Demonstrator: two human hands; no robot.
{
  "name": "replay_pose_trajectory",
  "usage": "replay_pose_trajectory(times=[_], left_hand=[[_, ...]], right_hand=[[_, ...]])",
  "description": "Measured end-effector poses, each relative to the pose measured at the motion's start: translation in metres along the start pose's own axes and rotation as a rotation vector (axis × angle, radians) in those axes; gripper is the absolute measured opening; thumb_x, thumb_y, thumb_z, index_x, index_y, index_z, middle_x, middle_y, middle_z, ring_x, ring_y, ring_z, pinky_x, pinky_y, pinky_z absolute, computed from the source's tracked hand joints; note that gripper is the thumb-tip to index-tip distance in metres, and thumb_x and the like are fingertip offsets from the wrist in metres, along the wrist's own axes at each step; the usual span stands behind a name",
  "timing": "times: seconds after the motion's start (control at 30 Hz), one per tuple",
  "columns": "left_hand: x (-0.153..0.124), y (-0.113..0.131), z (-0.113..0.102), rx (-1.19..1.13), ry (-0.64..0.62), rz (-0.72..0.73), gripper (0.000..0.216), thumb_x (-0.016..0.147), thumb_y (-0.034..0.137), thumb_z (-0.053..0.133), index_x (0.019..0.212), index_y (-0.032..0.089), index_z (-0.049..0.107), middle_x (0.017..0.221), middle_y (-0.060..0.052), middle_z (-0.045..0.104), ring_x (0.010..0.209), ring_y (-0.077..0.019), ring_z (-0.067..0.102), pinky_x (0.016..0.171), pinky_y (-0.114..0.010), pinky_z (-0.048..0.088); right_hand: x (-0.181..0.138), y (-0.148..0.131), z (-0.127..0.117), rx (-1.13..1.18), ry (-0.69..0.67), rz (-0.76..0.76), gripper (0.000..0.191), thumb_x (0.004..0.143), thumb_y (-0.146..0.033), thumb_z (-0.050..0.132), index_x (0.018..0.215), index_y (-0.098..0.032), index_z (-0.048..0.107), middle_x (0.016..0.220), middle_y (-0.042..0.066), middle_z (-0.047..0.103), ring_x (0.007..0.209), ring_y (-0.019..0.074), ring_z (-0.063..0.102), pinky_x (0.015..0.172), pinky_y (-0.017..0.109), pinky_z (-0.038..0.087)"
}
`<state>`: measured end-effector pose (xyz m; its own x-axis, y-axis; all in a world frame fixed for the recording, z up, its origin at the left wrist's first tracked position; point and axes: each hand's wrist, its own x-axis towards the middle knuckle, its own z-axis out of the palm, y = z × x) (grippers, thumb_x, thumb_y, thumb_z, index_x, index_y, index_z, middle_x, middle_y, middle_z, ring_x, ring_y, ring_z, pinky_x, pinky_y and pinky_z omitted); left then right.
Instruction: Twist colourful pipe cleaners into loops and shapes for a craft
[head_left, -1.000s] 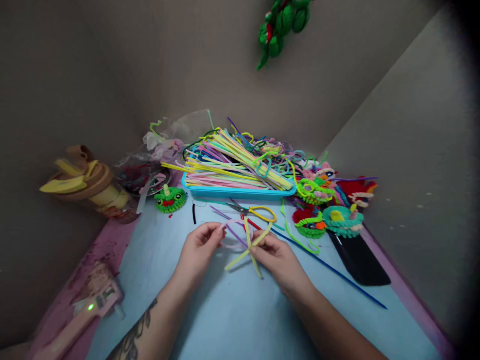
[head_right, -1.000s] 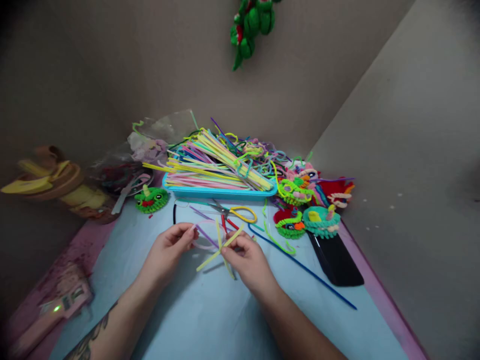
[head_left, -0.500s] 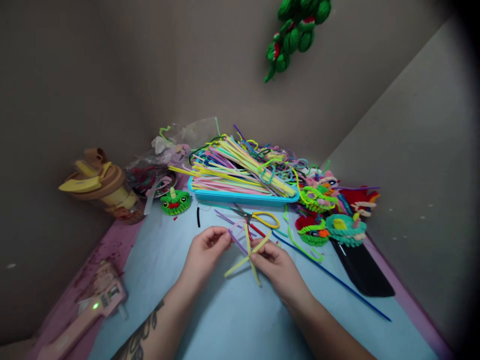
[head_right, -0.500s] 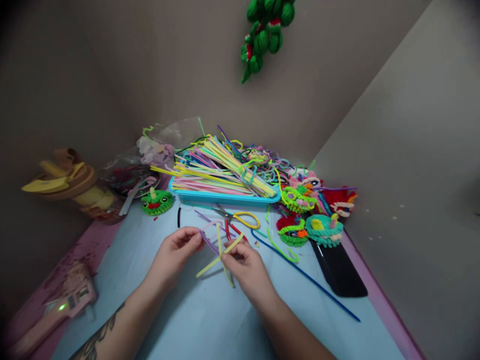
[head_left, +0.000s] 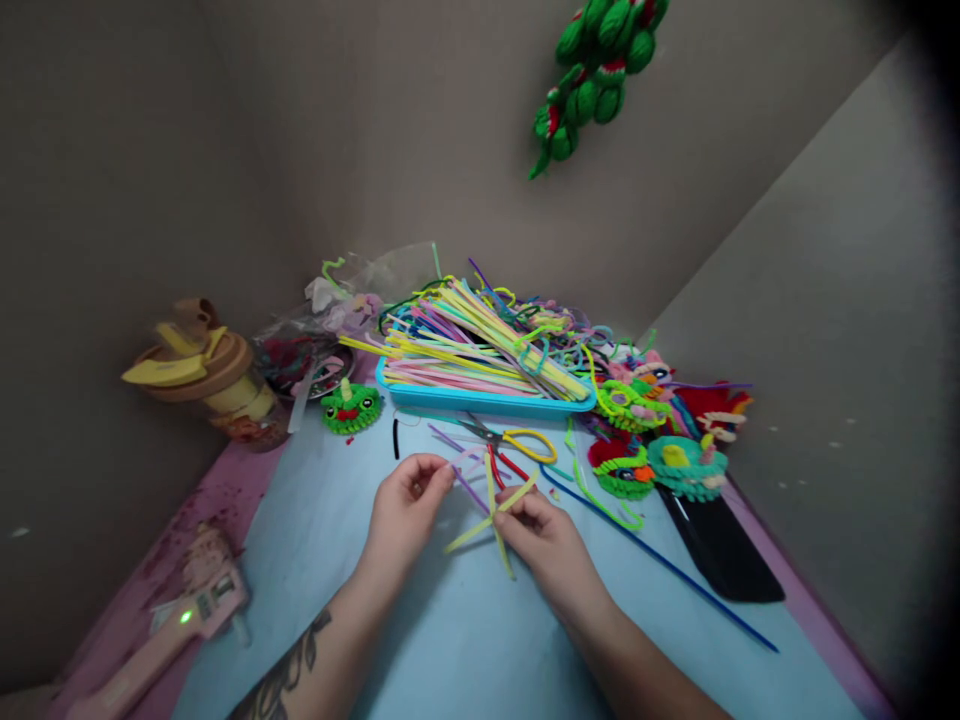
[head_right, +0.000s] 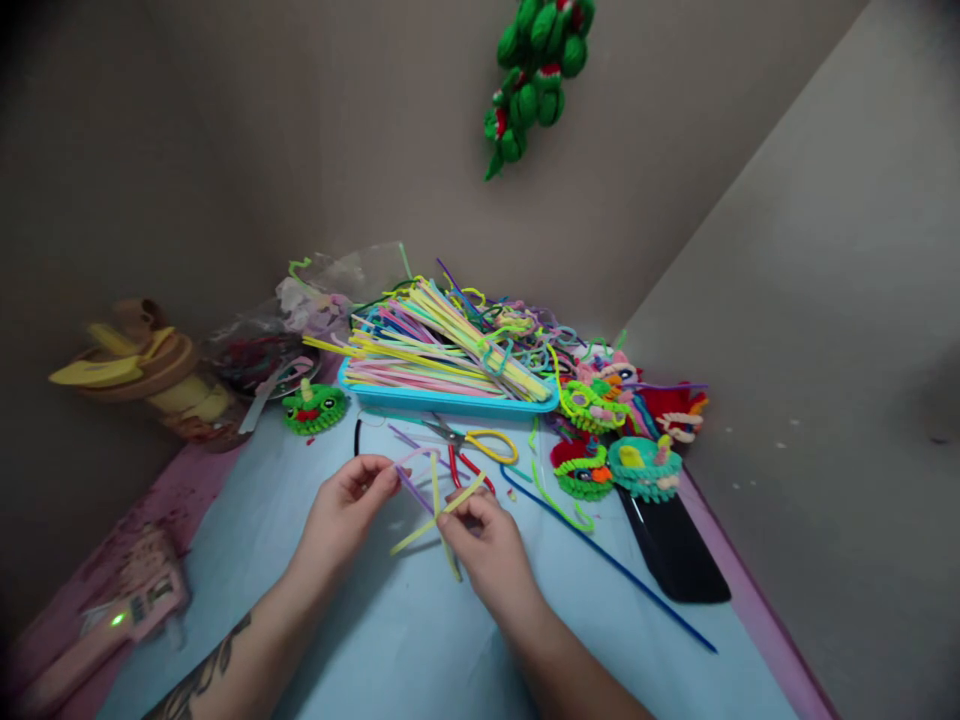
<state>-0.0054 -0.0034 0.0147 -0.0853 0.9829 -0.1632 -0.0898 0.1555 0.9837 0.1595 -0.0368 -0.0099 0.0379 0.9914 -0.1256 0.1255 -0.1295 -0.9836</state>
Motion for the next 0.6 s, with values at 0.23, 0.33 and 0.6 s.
replay_pose_trajectory(times=[0.23, 0.33, 0.6], left_hand=[[-0.0031, 0.0011, 0.0027, -0.168, -0.008, -0.064, 0.024, 0.062, 0.028, 0.075, 0.075, 0.015, 0.059, 0.068, 0.001, 0.063, 0.063, -0.0095, 0.057, 0.062, -0.020, 0.044], [-0.0038, 0.0018, 0.0030, -0.153, -0.002, -0.054, 0.024, 0.061, 0.027, 0.075, 0.074, 0.015, 0.059, 0.069, 0.001, 0.064, 0.064, -0.0096, 0.057, 0.062, -0.020, 0.043], [-0.0072, 0.0075, 0.0034, -0.074, 0.037, 0.001, 0.020, 0.063, 0.027, 0.073, 0.071, 0.015, 0.058, 0.064, 0.002, 0.061, 0.059, -0.0090, 0.054, 0.058, -0.020, 0.041]], right_hand=[[-0.0009, 0.0039, 0.0050, 0.014, 0.007, 0.005, 0.022, 0.073, -0.036, 0.065, 0.065, -0.016, 0.058, 0.087, 0.005, 0.059, 0.077, 0.0170, 0.054, 0.066, 0.025, 0.042], [-0.0016, 0.0041, 0.0061, 0.009, 0.006, 0.005, 0.024, 0.074, -0.036, 0.064, 0.063, -0.016, 0.056, 0.086, 0.005, 0.059, 0.077, 0.0169, 0.053, 0.067, 0.026, 0.042], [-0.0024, 0.0018, 0.0053, 0.002, -0.050, -0.006, 0.023, 0.076, -0.038, 0.062, 0.069, -0.016, 0.058, 0.083, 0.005, 0.059, 0.076, 0.0170, 0.053, 0.068, 0.026, 0.043]])
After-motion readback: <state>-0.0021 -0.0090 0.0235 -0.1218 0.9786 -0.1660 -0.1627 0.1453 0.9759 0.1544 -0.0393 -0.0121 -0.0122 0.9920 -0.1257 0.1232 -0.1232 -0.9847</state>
